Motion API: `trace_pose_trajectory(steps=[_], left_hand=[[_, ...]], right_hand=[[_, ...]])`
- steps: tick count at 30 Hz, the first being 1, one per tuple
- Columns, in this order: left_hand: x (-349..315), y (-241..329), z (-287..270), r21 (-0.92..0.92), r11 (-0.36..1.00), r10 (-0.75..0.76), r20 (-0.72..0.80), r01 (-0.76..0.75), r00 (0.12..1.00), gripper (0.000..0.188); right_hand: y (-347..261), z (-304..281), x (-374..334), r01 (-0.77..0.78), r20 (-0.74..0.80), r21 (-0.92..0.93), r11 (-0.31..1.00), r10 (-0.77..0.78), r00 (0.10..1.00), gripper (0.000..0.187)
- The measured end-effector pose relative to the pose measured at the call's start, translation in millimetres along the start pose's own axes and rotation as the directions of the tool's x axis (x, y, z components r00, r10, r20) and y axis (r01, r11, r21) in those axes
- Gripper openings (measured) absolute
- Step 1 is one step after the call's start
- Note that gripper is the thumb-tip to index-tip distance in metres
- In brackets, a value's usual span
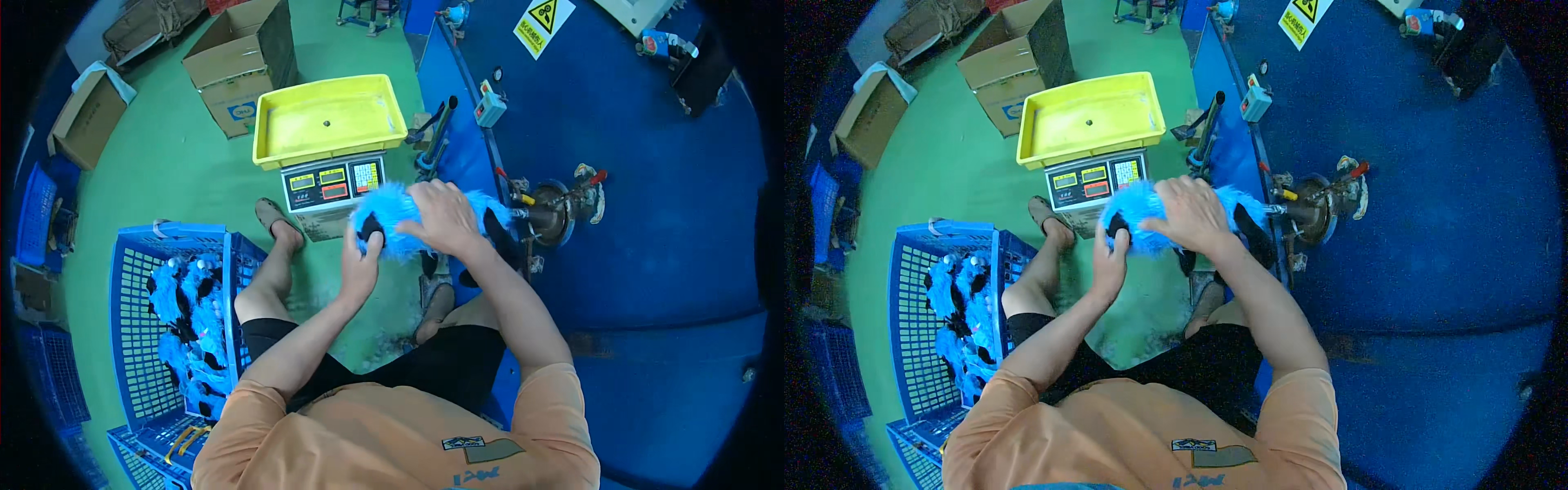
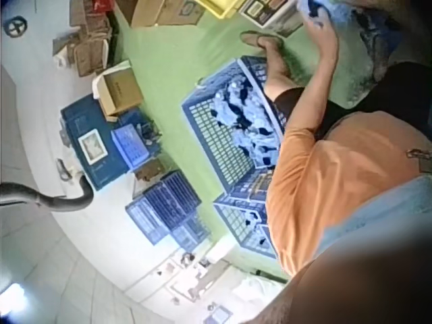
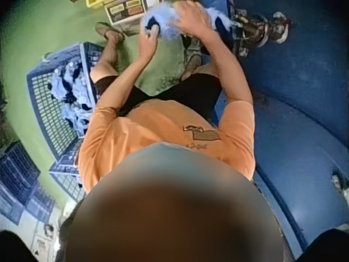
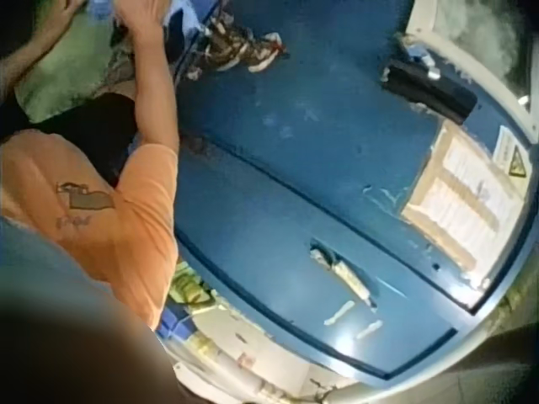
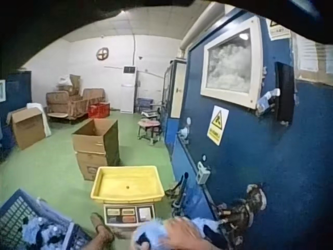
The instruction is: Weighing and stuffing blue plush toys using a filling machine.
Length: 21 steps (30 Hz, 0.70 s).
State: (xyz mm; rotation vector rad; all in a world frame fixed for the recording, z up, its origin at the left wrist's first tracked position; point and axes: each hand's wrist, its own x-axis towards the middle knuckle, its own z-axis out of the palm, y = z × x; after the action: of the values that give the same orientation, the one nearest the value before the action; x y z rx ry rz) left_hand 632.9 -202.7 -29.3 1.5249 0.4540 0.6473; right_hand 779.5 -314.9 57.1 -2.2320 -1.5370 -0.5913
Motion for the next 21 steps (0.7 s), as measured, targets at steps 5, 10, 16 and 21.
trace_pose_trajectory(steps=[5, 10, 16, 21], left_hand=[[21, 9, 53, -0.301, 0.951, -0.066, 0.011, 0.066, 0.998, 0.047], [33, 13, 48, -0.130, 0.991, 0.000, 0.086, 0.012, 0.996, 0.047], [31, 27, 60, 0.093, 0.983, 0.161, 0.003, -0.161, 0.987, 0.049], [30, 19, 26, 0.073, 0.986, 0.145, 0.065, -0.149, 0.987, 0.052]], right_hand=[[45, -7, -25, -0.300, -0.024, -0.055, 0.952, 0.299, 0.954, 0.032], [50, 7, -29, -0.288, -0.086, -0.175, 0.942, 0.277, 0.957, 0.028], [54, -9, -32, -0.265, -0.089, -0.086, 0.960, 0.258, 0.962, 0.025], [29, -3, -16, -0.238, -0.126, -0.148, 0.960, 0.221, 0.967, 0.024]])
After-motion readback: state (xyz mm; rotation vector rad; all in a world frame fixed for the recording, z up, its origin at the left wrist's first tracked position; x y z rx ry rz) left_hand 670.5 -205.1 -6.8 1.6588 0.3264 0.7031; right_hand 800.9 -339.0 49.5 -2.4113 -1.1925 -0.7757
